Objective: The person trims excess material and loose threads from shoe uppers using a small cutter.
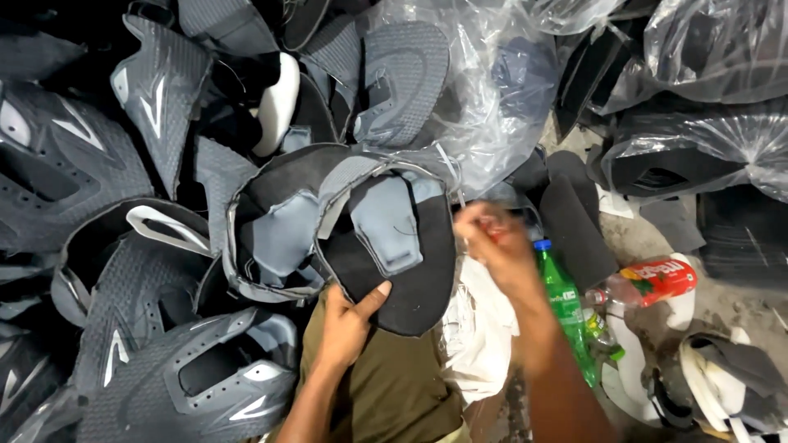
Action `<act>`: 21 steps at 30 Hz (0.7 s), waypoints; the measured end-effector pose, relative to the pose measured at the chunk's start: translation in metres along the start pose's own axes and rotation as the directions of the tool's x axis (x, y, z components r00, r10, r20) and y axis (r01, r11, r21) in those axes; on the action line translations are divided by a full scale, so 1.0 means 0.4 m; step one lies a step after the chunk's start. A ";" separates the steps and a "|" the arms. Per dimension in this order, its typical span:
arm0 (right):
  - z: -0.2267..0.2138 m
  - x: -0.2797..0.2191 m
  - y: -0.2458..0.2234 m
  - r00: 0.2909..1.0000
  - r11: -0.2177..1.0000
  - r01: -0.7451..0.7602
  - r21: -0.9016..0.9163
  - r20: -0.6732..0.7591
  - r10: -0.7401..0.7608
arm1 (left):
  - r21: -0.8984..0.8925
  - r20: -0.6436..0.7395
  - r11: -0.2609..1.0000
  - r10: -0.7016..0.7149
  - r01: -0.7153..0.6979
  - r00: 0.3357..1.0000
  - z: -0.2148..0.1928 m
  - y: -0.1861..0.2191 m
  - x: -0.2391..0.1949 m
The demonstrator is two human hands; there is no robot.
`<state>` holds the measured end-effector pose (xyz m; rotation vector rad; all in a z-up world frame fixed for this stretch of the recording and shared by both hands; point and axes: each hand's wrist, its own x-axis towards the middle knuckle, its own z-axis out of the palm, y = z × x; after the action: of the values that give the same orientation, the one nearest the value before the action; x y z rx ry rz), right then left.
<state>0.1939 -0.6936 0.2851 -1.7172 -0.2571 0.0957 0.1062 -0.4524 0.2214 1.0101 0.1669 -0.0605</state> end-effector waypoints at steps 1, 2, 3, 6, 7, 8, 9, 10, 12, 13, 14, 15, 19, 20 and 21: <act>-0.031 -0.010 0.003 0.996 0.996 0.005 0.094 -0.088 0.003 | 0.016 0.011 1.000 0.011 -0.011 1.000 0.000 0.001 0.000; -0.062 -0.022 0.005 0.985 0.982 0.019 0.187 -0.174 0.014 | 0.032 0.021 0.999 0.022 -0.023 1.000 -0.001 0.003 -0.001; -0.094 -0.023 -0.006 0.985 0.982 0.018 0.187 -0.175 0.015 | 0.032 0.022 0.999 0.022 -0.022 1.000 -0.002 0.002 -0.001; -0.202 -0.030 -0.012 0.939 0.948 0.104 0.300 -0.344 0.006 | -0.055 0.018 0.998 0.015 -0.014 1.000 -0.007 -0.005 0.000; -0.244 -0.034 0.006 0.910 0.947 0.109 0.302 -0.414 0.027 | -0.053 0.013 0.999 0.014 -0.014 1.000 -0.009 -0.008 0.000; -0.289 -0.039 0.023 0.875 0.946 0.114 0.303 -0.481 0.049 | -0.051 0.009 0.999 0.013 -0.013 1.000 -0.009 -0.012 0.000; -0.304 -0.052 0.030 0.871 0.947 0.114 0.299 -0.489 0.049 | -0.051 0.016 0.999 0.008 -0.007 1.000 -0.010 -0.009 -0.002; -0.320 -0.065 0.038 0.801 0.979 0.014 -0.203 -0.584 -0.132 | -0.042 0.006 0.999 0.004 -0.003 1.000 -0.009 -0.007 -0.003; -0.311 -0.082 0.037 0.740 0.752 -0.158 -0.640 -0.581 -0.338 | -0.034 0.010 0.999 -0.010 0.010 1.000 -0.005 -0.001 -0.002; -0.285 -0.086 0.030 0.755 0.695 -0.146 -0.704 -0.533 -0.382 | 0.001 -0.002 1.000 0.001 -0.001 1.000 -0.003 0.002 -0.003; -0.259 -0.090 0.024 0.769 0.633 -0.132 -0.762 -0.482 -0.419 | 0.037 -0.013 0.999 0.012 -0.012 1.000 0.000 0.005 -0.004; -0.211 -0.083 0.031 0.765 0.630 -0.148 -0.762 -0.492 -0.415 | 0.037 -0.001 0.999 0.001 -0.001 1.000 -0.002 0.001 -0.005; -0.044 -0.035 0.045 0.947 0.964 -0.092 -0.249 -0.320 0.007 | -0.037 0.012 0.999 -0.017 0.017 1.000 -0.004 0.004 -0.009; -0.004 -0.019 0.044 0.992 0.999 -0.031 -0.036 -0.127 0.026 | -0.072 0.020 0.997 -0.018 0.020 1.000 -0.007 0.010 -0.011; 0.009 -0.016 0.056 0.992 0.999 -0.029 -0.032 -0.123 0.025 | -0.069 0.016 0.997 -0.015 0.016 1.000 -0.003 0.022 -0.014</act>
<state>0.1894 -0.6949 0.2618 -1.7534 -0.1454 0.0055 0.1018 -0.4467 0.2290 0.9391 0.1618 -0.0763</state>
